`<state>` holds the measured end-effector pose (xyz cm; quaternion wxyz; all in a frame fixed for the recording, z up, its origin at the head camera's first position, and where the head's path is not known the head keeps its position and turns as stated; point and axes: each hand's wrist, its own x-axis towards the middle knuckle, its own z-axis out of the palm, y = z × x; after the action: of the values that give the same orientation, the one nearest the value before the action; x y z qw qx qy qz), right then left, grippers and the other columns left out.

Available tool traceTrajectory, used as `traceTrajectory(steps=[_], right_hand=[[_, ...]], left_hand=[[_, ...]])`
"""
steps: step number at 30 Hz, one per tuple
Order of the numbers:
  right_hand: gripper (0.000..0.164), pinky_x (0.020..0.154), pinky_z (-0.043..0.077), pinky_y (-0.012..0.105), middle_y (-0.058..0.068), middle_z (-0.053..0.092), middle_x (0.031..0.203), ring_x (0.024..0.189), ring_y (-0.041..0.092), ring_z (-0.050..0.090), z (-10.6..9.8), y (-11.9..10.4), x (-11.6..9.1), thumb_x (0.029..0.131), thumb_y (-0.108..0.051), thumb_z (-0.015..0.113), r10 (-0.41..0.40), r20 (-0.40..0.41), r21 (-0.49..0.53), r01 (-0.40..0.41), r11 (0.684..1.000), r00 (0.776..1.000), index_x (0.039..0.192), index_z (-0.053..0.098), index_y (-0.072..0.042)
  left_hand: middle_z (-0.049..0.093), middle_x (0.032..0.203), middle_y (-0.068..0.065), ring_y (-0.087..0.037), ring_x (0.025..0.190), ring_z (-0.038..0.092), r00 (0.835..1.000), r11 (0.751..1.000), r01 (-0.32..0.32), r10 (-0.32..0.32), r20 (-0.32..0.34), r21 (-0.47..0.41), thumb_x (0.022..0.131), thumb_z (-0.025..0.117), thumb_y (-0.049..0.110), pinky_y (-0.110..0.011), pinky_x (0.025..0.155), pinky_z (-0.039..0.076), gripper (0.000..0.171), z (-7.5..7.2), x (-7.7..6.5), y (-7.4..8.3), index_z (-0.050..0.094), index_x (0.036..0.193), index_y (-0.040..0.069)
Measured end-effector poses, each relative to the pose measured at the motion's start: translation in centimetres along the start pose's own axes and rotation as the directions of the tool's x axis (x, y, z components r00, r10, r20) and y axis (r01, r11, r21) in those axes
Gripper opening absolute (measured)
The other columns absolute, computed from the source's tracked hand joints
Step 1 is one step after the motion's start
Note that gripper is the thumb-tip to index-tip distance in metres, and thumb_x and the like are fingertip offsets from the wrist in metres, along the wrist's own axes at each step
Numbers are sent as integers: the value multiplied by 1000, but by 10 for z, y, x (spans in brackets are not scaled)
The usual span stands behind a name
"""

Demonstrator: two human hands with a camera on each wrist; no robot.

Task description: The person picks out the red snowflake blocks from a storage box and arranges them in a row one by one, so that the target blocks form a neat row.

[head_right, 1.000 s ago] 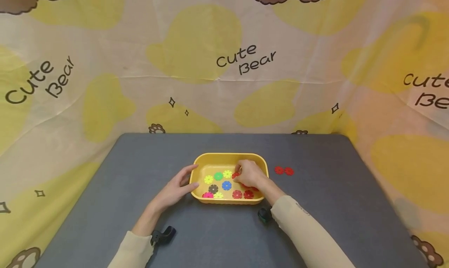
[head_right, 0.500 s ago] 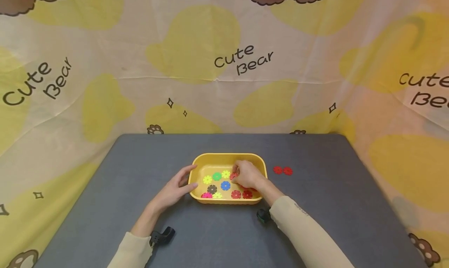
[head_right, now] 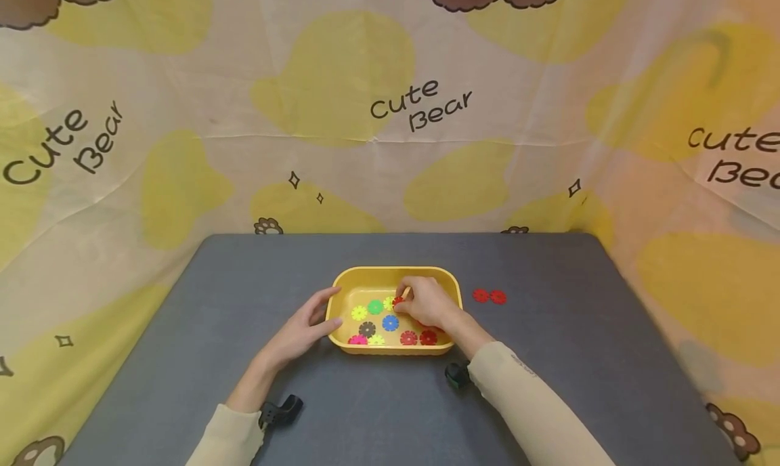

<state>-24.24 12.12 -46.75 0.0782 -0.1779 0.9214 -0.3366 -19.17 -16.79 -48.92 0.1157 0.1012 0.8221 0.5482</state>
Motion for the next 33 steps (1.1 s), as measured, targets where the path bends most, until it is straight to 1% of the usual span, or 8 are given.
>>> traceTrajectory(steps=[7,11,18,20,22,26,28,33], right_hand=[[16,53,48,30,-3,65,72,57,14,57,-11,-5,-7,85,-19,84,-13,-16,118,14,993,1000,94,72,-13],[16,52,47,31,2,68,75,56,17,59,-20,-6,-13,86,-19,83,-33,-14,189,35,981,999,96,72,-12],[18,48,47,32,16,69,80,61,38,63,-38,-6,-29,89,-18,81,-43,14,307,37,951,999,102,70,-10],[19,48,47,33,18,68,80,62,43,61,-43,-4,-34,89,-18,81,-41,17,322,33,946,999,103,70,-10],[20,50,50,36,19,67,80,62,43,60,-48,-3,-39,89,-17,81,-38,13,326,32,945,999,103,69,-9],[21,53,53,43,17,66,79,59,36,60,-58,2,-47,89,-16,80,-32,0,320,30,947,999,104,69,-7],[22,53,53,43,15,66,78,58,32,59,-63,6,-50,89,-18,81,-24,-14,304,27,952,1000,105,70,-7],[24,55,55,40,17,67,83,61,36,60,-76,19,-57,89,-22,81,4,-42,268,7,963,999,107,71,-10]], left_hand=[[28,165,-6,-35,147,35,1000,1000,2,-2,12,-2,96,72,32,-59,112,36,66,-1,0,-2,40,155,28],[27,165,-6,-35,148,35,1000,1000,-3,3,18,-7,96,72,32,-58,112,36,67,-1,1,-3,39,155,28],[28,165,-6,-35,148,35,1000,1000,-1,1,20,-2,96,72,33,-58,112,36,68,-2,0,-1,39,155,29],[28,165,-6,-35,148,34,1000,1000,0,0,18,-3,96,72,33,-59,112,36,67,-2,1,-1,39,155,29],[27,165,-6,-35,148,34,1000,1000,-3,3,18,-4,96,72,32,-58,112,36,67,-2,1,-1,39,155,28],[27,165,-6,-34,147,36,1000,1000,-5,5,18,-3,97,71,31,-58,111,38,67,-1,1,-2,39,155,28],[27,165,-6,-33,147,36,1000,1000,-5,5,16,-4,97,71,30,-58,111,38,66,-1,1,-2,39,155,28],[28,165,-6,-33,147,36,1000,1000,-7,7,13,-13,97,72,31,-58,110,39,66,0,1,-3,39,155,27]])
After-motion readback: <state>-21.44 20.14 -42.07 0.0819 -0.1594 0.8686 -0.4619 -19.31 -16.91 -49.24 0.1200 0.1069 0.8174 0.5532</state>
